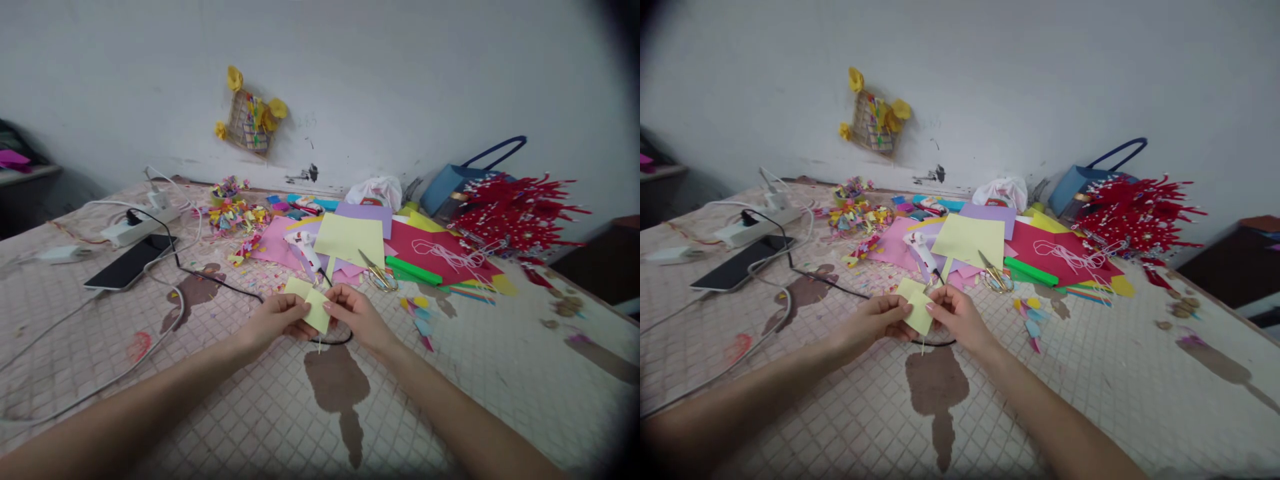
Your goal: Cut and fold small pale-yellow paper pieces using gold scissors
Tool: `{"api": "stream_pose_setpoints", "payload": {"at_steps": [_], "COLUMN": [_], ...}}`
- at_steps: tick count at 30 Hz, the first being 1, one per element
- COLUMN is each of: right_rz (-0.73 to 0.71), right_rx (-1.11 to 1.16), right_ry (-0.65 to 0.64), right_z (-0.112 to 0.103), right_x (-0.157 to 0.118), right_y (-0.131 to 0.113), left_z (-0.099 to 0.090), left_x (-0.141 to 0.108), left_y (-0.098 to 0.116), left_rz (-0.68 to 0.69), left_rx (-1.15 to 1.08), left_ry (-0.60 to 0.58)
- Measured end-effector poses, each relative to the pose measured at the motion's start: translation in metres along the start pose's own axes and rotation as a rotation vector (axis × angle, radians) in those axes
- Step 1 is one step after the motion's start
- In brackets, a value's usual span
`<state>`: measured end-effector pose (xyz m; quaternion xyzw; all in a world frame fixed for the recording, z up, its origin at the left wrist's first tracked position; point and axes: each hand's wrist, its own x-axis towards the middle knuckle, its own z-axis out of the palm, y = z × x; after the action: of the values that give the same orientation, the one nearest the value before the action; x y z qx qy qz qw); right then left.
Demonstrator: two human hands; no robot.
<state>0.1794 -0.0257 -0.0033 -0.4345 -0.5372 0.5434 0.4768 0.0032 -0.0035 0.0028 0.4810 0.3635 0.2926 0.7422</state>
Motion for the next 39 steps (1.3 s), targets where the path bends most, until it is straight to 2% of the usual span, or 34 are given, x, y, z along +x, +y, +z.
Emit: {"api": "stream_pose_setpoints", "payload": {"at_steps": [2,5,8,10,13,17,21,26,32,36,39], "right_rz": [-0.019,-0.028,0.014,0.042,0.045,0.039,0.027,-0.081,-0.239,-0.297,-0.300], "right_rx": [0.034,0.088,0.095,0.055,0.010,-0.020,-0.005,-0.030,-0.243,-0.363,-0.347], "right_ry": [0.054,0.091,0.001,-0.054,-0.041,-0.047,-0.093,-0.046,0.043,0.098,0.076], "right_z": [-0.001,-0.002,-0.001,-0.001,-0.001,-0.001,-0.001,-0.002,-0.006,-0.004,-0.001], "right_x": [0.001,0.001,-0.001,-0.001,-0.001,0.000,0.000,0.002,0.003,0.002,0.001], "right_y": [0.002,0.003,0.002,0.001,0.001,0.001,0.001,0.002,0.004,0.006,0.006], "left_z": [-0.001,-0.002,-0.004,-0.005,-0.007,-0.008,-0.009,-0.013,-0.023,-0.020,-0.015], "left_x": [0.000,0.002,0.005,0.006,0.007,0.008,0.009,0.011,0.016,0.016,0.015], "left_y": [-0.001,-0.002,-0.004,-0.005,-0.005,-0.004,-0.004,-0.002,0.005,0.011,0.015], "left_rz": [-0.042,-0.028,0.020,0.040,0.072,0.176,0.161,0.112,0.196,0.156,0.182], "left_rx": [-0.036,-0.050,-0.035,-0.007,0.067,0.132,0.010,-0.132,-0.095,-0.053,0.067], "left_ry": [-0.036,-0.002,0.051,0.046,0.029,0.064,0.061,0.064,0.076,0.071,0.055]}}
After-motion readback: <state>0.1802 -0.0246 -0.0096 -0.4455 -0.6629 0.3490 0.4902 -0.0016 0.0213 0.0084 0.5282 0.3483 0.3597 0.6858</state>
